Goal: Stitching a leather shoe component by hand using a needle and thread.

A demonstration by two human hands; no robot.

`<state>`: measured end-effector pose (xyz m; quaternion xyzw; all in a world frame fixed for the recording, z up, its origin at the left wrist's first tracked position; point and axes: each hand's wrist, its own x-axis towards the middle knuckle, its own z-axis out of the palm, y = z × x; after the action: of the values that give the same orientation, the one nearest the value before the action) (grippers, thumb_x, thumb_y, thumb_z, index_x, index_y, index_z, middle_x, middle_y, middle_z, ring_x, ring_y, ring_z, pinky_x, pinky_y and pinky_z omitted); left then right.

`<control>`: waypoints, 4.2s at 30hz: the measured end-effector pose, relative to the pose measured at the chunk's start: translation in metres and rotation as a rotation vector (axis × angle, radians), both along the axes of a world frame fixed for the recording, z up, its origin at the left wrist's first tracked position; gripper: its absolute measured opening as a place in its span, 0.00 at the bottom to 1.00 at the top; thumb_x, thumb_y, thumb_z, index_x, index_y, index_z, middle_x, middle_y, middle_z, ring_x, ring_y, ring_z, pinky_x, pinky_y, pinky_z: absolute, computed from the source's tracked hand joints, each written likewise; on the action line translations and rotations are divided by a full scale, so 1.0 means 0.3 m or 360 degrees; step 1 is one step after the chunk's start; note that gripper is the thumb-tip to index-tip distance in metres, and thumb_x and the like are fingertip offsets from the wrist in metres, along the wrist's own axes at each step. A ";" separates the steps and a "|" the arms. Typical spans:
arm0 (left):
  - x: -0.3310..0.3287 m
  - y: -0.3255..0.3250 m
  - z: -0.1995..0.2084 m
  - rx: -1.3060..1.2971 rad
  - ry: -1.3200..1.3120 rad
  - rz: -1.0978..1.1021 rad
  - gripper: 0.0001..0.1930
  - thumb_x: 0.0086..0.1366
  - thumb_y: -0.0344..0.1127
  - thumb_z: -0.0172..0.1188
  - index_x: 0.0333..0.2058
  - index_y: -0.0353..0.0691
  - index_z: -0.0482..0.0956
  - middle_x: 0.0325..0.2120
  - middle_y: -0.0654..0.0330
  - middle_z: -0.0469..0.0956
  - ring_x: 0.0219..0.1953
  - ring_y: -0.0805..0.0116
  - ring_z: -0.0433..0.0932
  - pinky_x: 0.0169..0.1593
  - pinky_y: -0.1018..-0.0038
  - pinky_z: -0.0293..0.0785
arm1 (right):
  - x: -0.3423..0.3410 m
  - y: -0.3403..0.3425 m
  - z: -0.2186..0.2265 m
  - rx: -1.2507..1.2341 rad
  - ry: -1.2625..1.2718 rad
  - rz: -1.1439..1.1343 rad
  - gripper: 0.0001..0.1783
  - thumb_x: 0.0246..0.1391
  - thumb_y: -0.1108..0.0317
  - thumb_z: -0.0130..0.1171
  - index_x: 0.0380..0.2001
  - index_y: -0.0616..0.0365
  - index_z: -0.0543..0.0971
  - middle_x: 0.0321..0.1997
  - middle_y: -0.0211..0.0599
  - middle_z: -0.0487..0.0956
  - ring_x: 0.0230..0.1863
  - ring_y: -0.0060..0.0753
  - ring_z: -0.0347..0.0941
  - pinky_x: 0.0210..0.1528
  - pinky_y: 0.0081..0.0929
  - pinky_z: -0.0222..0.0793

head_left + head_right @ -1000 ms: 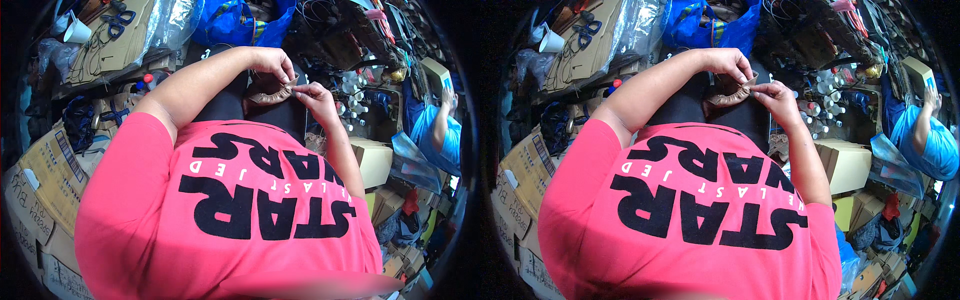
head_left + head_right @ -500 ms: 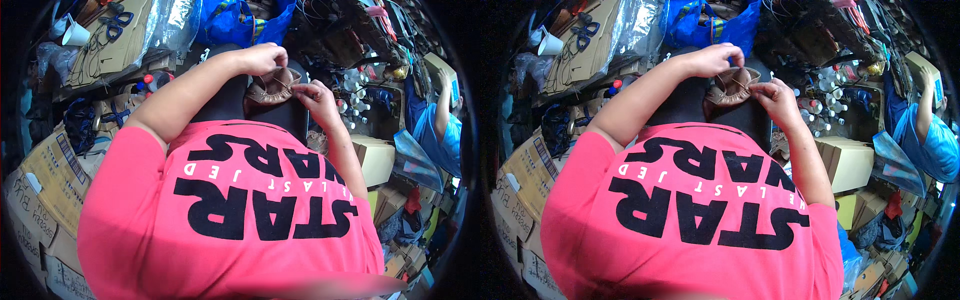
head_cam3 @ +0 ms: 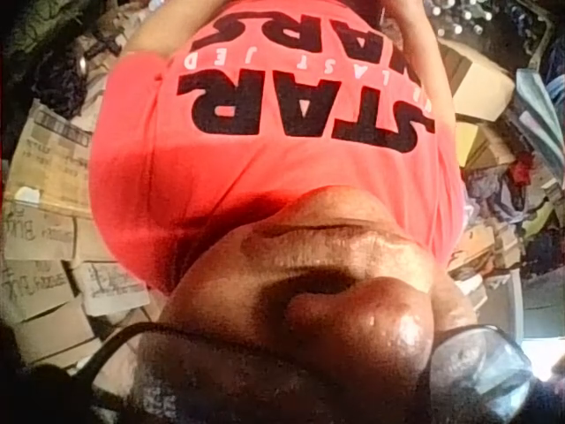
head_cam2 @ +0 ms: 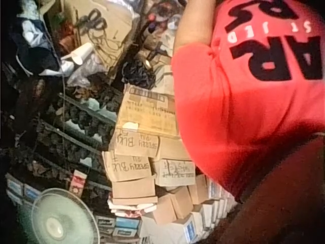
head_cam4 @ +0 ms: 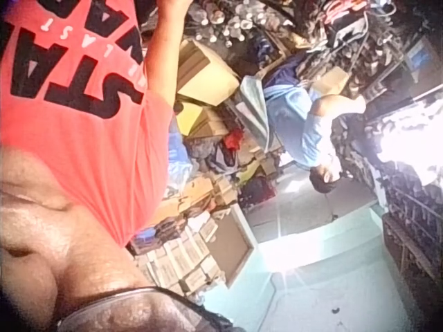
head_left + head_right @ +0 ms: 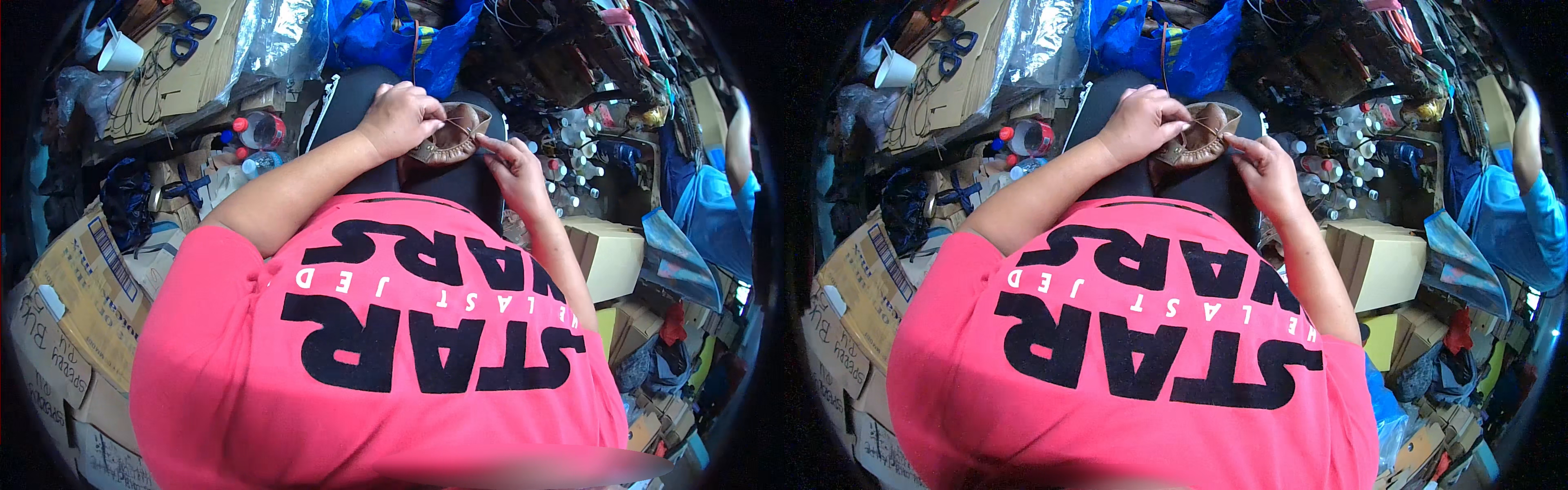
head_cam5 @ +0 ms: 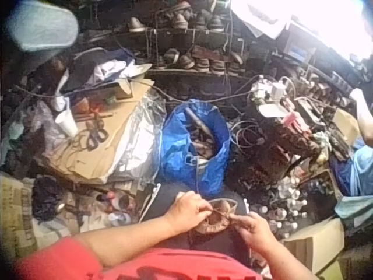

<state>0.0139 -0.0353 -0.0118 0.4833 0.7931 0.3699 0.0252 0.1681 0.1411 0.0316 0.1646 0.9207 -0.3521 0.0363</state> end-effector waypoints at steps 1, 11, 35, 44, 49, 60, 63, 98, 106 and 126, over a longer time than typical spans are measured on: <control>-0.004 0.013 0.000 0.0005 0.0000 -0.0002 0.06 0.48 0.28 0.63 0.28 0.44 0.81 0.24 0.60 0.74 0.31 0.63 0.73 0.34 0.73 0.69 | 0.002 0.024 -0.022 -0.0164 0.0037 0.0007 0.16 0.47 0.73 0.58 0.42 0.48 0.79 0.26 0.36 0.70 0.31 0.32 0.68 0.37 0.24 0.64; -0.040 0.026 -0.019 -0.0081 -0.0379 -0.0307 0.06 0.49 0.34 0.63 0.28 0.50 0.83 0.23 0.64 0.72 0.33 0.66 0.71 0.39 0.71 0.65 | -0.045 0.103 -0.031 -0.0474 -0.0065 0.0087 0.15 0.50 0.75 0.55 0.41 0.51 0.80 0.29 0.31 0.68 0.33 0.26 0.66 0.39 0.21 0.63; -0.053 0.053 -0.065 0.0017 -0.0468 -0.0255 0.07 0.50 0.34 0.62 0.28 0.54 0.84 0.23 0.62 0.71 0.34 0.61 0.70 0.41 0.67 0.68 | -0.090 0.125 -0.033 -0.0773 -0.0228 0.0047 0.13 0.53 0.78 0.51 0.40 0.55 0.80 0.38 0.31 0.72 0.43 0.23 0.67 0.49 0.19 0.62; -0.054 0.053 -0.063 0.0017 -0.0465 -0.0261 0.07 0.50 0.34 0.62 0.29 0.55 0.84 0.24 0.62 0.70 0.34 0.61 0.70 0.40 0.67 0.67 | -0.090 0.131 -0.038 -0.0883 -0.0254 0.0008 0.14 0.52 0.79 0.51 0.40 0.55 0.80 0.39 0.31 0.75 0.44 0.23 0.68 0.49 0.18 0.62; -0.054 0.052 -0.065 0.0026 -0.0478 -0.0270 0.07 0.50 0.34 0.62 0.29 0.55 0.84 0.23 0.62 0.70 0.33 0.61 0.70 0.40 0.67 0.67 | -0.089 0.132 -0.037 -0.0886 -0.0266 -0.0002 0.14 0.52 0.78 0.51 0.40 0.55 0.80 0.40 0.31 0.75 0.45 0.23 0.68 0.51 0.19 0.61; -0.051 0.061 -0.065 0.0037 -0.0424 -0.0293 0.07 0.49 0.34 0.62 0.29 0.55 0.84 0.22 0.62 0.71 0.33 0.62 0.71 0.39 0.67 0.68 | -0.084 0.142 -0.049 -0.0856 -0.0186 0.0076 0.14 0.51 0.76 0.53 0.41 0.56 0.80 0.39 0.32 0.76 0.45 0.24 0.68 0.51 0.20 0.60; -0.048 0.069 -0.071 0.0115 -0.0457 -0.0320 0.07 0.50 0.31 0.63 0.30 0.50 0.84 0.19 0.63 0.70 0.29 0.65 0.69 0.34 0.72 0.66 | -0.078 0.150 -0.060 -0.0964 -0.0193 0.0061 0.15 0.50 0.76 0.54 0.42 0.56 0.80 0.39 0.32 0.77 0.44 0.23 0.68 0.50 0.20 0.60; -0.029 0.128 -0.035 -0.0158 -0.1275 -0.0420 0.06 0.52 0.23 0.59 0.31 0.36 0.77 0.27 0.64 0.78 0.32 0.79 0.74 0.38 0.79 0.71 | -0.123 0.116 -0.065 -0.0904 -0.0260 -0.0131 0.05 0.49 0.71 0.62 0.31 0.58 0.79 0.22 0.20 0.73 0.20 0.10 0.62 0.22 0.13 0.56; -0.060 0.104 -0.033 -0.0010 -0.1079 -0.0419 0.09 0.52 0.21 0.56 0.33 0.37 0.81 0.29 0.62 0.78 0.34 0.74 0.75 0.42 0.78 0.70 | -0.092 0.127 -0.002 -0.0721 -0.0206 0.0173 0.14 0.50 0.74 0.58 0.43 0.55 0.79 0.32 0.24 0.76 0.32 0.14 0.66 0.38 0.16 0.65; -0.010 0.153 -0.125 0.0112 -0.1780 -0.0457 0.09 0.53 0.23 0.61 0.34 0.35 0.75 0.28 0.65 0.76 0.31 0.78 0.73 0.39 0.80 0.71 | -0.144 0.118 -0.053 -0.0819 -0.0333 -0.0083 0.06 0.47 0.71 0.63 0.31 0.58 0.78 0.23 0.20 0.73 0.22 0.11 0.61 0.24 0.13 0.58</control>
<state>0.0108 0.0107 -0.0492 0.3176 0.5730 0.5881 0.4743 0.1248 0.1766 0.0158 0.2091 0.7877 -0.5562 0.1626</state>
